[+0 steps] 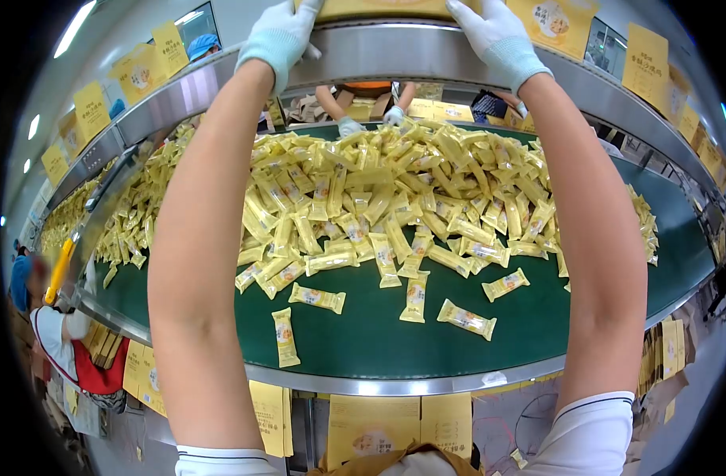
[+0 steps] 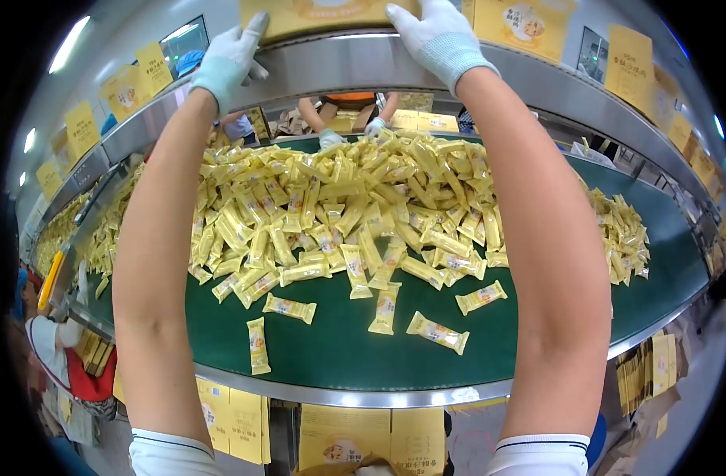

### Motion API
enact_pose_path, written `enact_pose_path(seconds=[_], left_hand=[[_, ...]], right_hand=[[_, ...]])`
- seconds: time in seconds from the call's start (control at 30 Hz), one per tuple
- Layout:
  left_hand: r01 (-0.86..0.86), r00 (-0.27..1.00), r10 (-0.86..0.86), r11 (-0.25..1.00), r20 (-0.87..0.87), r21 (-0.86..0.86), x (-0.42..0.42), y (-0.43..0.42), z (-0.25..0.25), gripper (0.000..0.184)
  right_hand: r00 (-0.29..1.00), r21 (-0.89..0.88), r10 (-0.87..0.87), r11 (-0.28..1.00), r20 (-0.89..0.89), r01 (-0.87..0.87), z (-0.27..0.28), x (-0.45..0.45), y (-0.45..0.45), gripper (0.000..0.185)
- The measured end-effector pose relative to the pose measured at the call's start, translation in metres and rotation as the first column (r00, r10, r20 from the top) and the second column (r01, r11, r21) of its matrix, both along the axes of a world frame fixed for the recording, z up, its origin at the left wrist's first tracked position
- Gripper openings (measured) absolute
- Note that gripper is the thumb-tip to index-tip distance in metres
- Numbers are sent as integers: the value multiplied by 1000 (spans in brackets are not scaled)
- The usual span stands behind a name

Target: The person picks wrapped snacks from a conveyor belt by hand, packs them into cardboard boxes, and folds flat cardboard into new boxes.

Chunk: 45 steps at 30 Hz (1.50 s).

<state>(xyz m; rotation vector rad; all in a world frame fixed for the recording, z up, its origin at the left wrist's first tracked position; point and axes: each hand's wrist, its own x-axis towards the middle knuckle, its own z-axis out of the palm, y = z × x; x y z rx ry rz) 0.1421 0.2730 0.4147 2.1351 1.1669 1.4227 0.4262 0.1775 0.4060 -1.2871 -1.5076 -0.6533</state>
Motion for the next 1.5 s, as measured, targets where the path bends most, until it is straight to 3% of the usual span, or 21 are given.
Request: enact_pose_path(seconds=[0.1, 0.2, 0.23, 0.33, 0.47, 0.5, 0.57, 0.6, 0.67, 0.73, 0.77, 0.87, 0.97, 1.07, 1.1, 1.17, 1.2, 1.23, 1.33, 1.43, 1.5], left_hand=[[-113, 987, 105, 992, -123, -56, 1, 3, 9, 60], [-201, 959, 229, 965, -168, 169, 3, 14, 0, 53], [-261, 915, 275, 962, -296, 84, 5, 7, 5, 49], [-503, 824, 518, 855, -229, 125, 28, -17, -11, 51], [-159, 925, 258, 930, -279, 332, 14, -82, -92, 87], [-16, 877, 125, 972, -464, 233, -2, -112, -116, 88], [360, 779, -292, 933, -555, 15, -41, -140, -208, 83], [340, 660, -463, 886, -591, -314, -60, -186, -226, 74], [405, 359, -804, 592, -474, -697, -99, -245, -252, 62], [416, 311, -901, 414, -302, -810, -135, -283, -300, 60], [376, 314, -929, 312, -197, -872, -144, -300, -309, 59], [411, 494, -862, 346, -113, -843, -172, -326, -338, 54], [558, 703, -692, 394, 164, -730, -166, -340, -321, 51], [319, 673, -728, 445, -130, -837, -165, -344, -312, 53], [161, 576, -723, 557, -381, -815, -168, -343, -330, 64], [-210, 498, -643, 562, -582, -800, -170, -352, -380, 78], [-387, 428, -605, 549, -672, -741, -171, -359, -408, 85], [-379, 529, -544, 535, -651, -755, -172, -368, -437, 94], [-338, 771, -326, 520, -548, -784, -168, -400, -506, 113], [-316, 897, -89, 557, -433, -768, -150, -423, -517, 110], [-211, 954, -91, 477, -287, -853, -153, -419, -498, 103]], right_hand=[[997, -61, 69, 996, 21, -67, 2, -7, -14, 66], [989, -437, -136, 888, 49, 144, 18, -44, -53, 68], [943, -285, -217, 915, 252, 287, 10, -36, -48, 69], [825, -296, -277, 838, 492, 458, 1, -29, -41, 47], [900, -93, -197, 964, 388, 251, -61, -21, -75, 58], [935, -193, -72, 970, 347, 146, -80, -23, -100, 58], [962, -469, 199, 879, 189, -90, -116, -27, -159, 57], [928, -515, 303, 843, 218, -155, -145, -21, -186, 58], [934, -771, 355, 606, 40, -197, -180, -27, -254, 56], [919, -920, 395, 363, 7, -149, -194, -34, -298, 48], [903, -893, 420, 368, -87, -257, -220, -25, -317, 44], [920, -867, 331, 373, -210, -331, -226, -23, -352, 36], [891, -749, 210, 484, -402, -452, -220, -28, -365, 32], [852, -793, 166, 314, -496, -523, -244, -38, -385, 34], [903, -884, 173, 197, -394, -424, -263, -42, -392, 43], [980, -971, 134, -207, -148, -118, -329, -49, -404, 48], [987, -951, 86, -290, -134, -104, -387, -47, -415, 59], [988, -948, 27, -287, -150, -137, -411, -54, -425, 75], [844, -952, -497, -102, -201, -287, -468, -88, -436, 89], [610, -824, -557, 329, -564, -461, -506, -116, -444, 96], [434, -678, -540, 425, -721, -599, -506, -112, -449, 93]])
